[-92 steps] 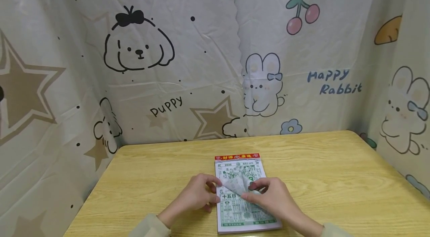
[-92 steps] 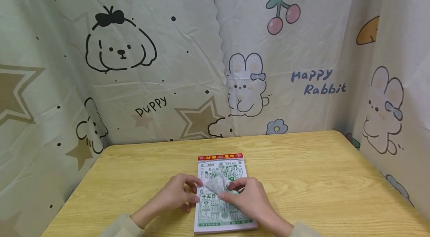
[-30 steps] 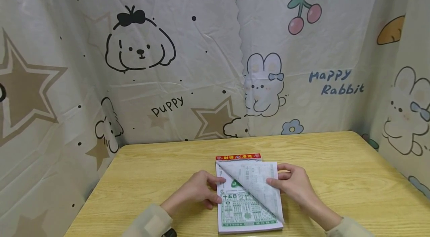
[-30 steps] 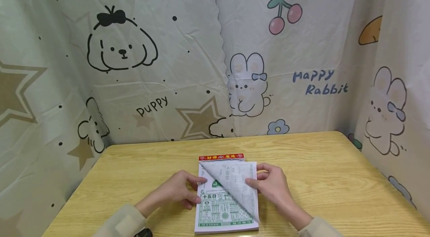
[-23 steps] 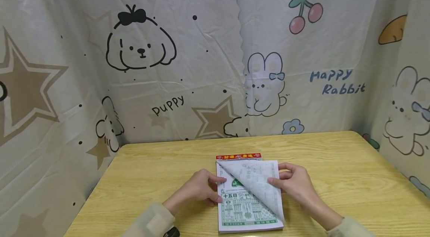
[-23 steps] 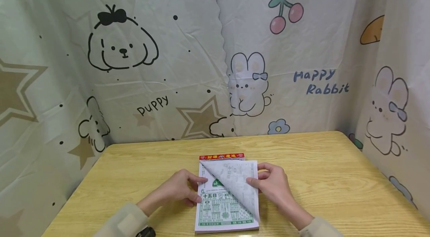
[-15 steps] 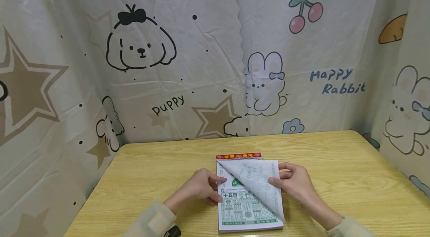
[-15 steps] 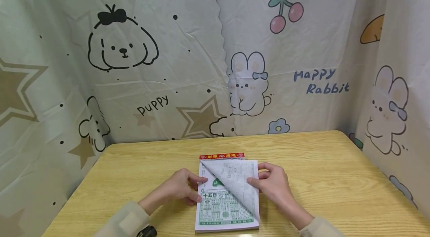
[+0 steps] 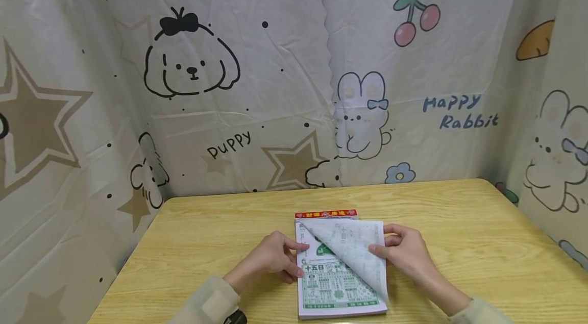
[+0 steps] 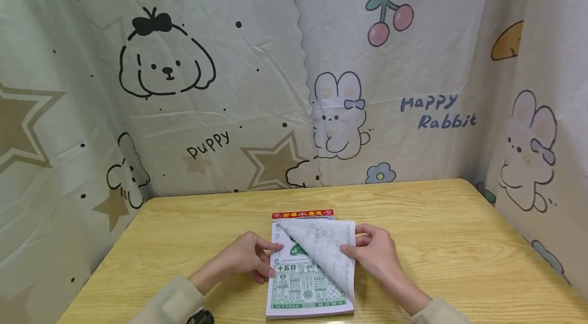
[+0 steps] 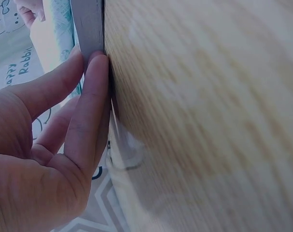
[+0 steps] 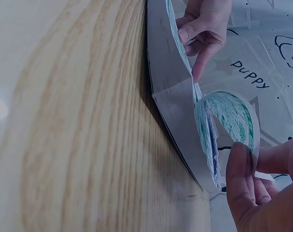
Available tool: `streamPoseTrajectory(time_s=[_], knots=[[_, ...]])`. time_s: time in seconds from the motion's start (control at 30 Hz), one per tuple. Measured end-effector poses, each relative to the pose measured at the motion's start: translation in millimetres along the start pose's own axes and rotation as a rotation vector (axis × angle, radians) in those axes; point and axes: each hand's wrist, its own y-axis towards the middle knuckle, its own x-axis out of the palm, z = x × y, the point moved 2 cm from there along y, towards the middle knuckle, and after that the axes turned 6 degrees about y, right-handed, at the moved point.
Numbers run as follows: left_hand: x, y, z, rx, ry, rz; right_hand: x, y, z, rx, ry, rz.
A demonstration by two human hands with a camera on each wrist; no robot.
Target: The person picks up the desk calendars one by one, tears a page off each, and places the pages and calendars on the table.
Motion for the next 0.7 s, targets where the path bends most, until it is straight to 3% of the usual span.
streamPoseTrajectory(time_s=[0.7], knots=[[1.4,-1.0,1.3,-0.01,-0.009,0.018,-0.3,-1.5,0.3,0.018,-0.009,0.013]])
